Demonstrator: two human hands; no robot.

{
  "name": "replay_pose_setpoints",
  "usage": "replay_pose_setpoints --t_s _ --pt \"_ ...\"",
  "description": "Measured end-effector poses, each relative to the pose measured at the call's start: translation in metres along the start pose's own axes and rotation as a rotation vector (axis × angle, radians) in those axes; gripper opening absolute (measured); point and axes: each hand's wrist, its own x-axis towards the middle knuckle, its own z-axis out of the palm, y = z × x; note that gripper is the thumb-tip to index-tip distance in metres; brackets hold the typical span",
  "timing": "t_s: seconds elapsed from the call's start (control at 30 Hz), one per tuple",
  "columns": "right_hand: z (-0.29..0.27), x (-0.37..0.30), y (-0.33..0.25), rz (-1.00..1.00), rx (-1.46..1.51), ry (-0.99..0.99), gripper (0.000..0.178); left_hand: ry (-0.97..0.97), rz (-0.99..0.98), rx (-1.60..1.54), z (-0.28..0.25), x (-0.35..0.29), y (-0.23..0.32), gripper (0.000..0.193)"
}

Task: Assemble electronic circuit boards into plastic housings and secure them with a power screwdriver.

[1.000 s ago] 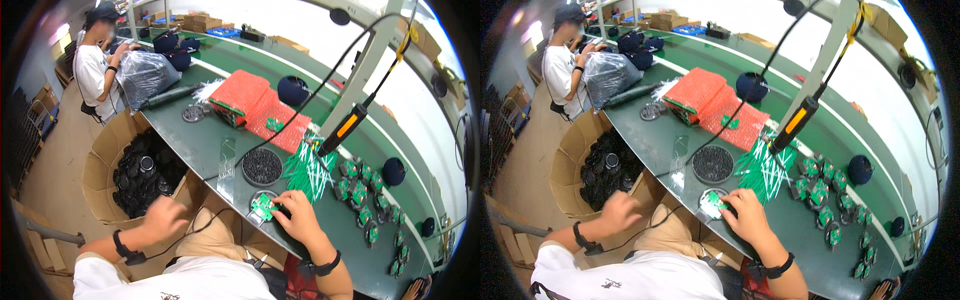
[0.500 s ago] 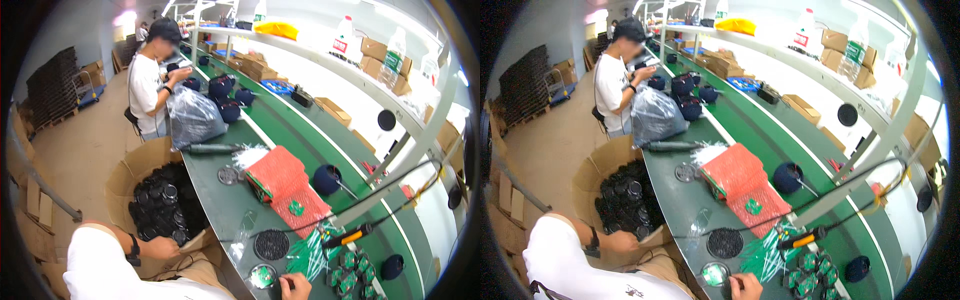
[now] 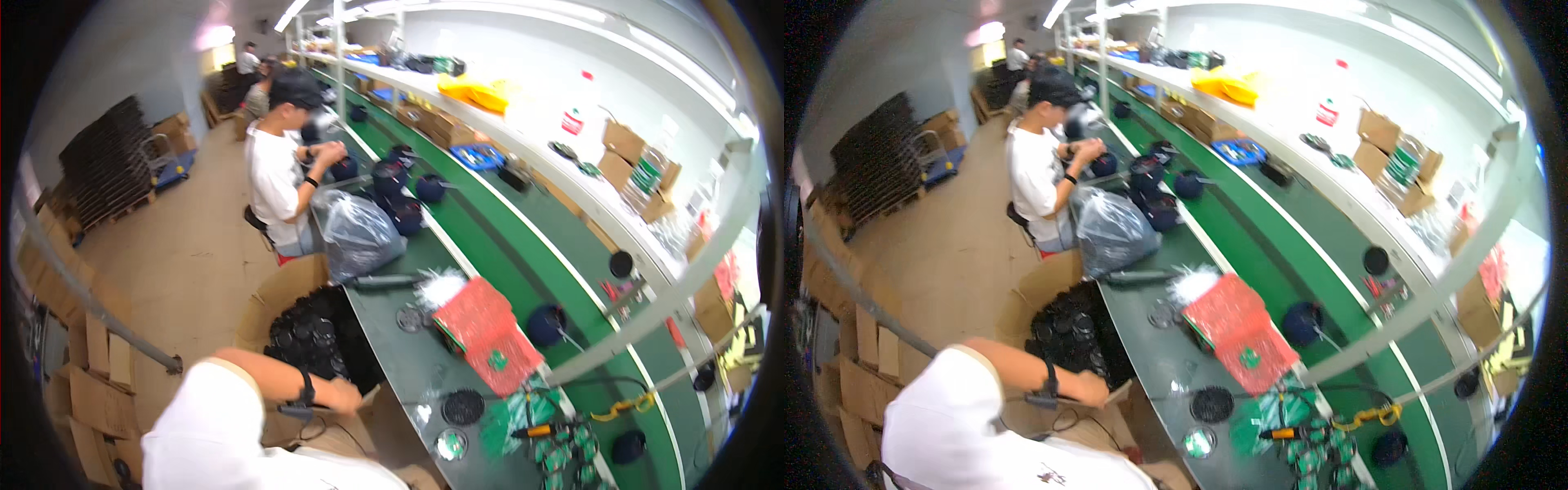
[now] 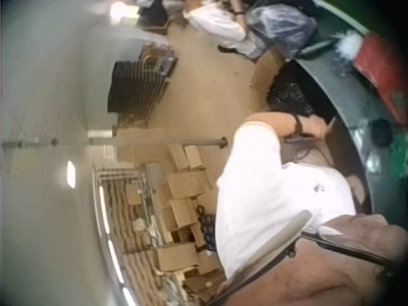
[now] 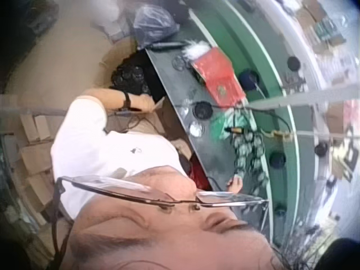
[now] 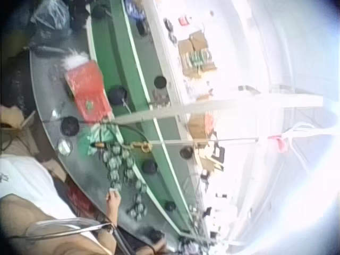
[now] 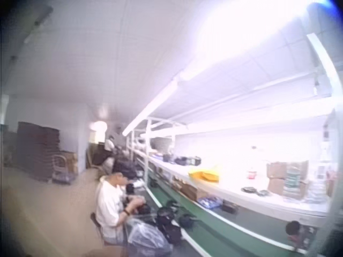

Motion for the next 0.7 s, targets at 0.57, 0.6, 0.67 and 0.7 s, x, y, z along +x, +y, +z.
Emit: replay_pose_setpoints --t_s 0.57,0.6,0.67,0.7 --pt "-0.009 -0.405 0.120 0.501 0.202 -0.153 0.016 0.164 1.119 1.005 -0.295 -0.135 0.372 0.013" --pt "0.013 -0.418 0.135 0.517 0.260 -0.160 0.017 0.133 1.160 1.048 -0.289 -0.135 0.405 0.013" --pt "0.069 -0.440 0.159 0.549 0.394 -0.171 0.017 0.073 1.256 1.126 -0.272 -0.137 0.466 0.014" --pt "0.101 -0.454 0.166 0.571 0.469 -0.172 0.017 0.019 1.310 1.170 -0.257 -0.135 0.493 0.014"
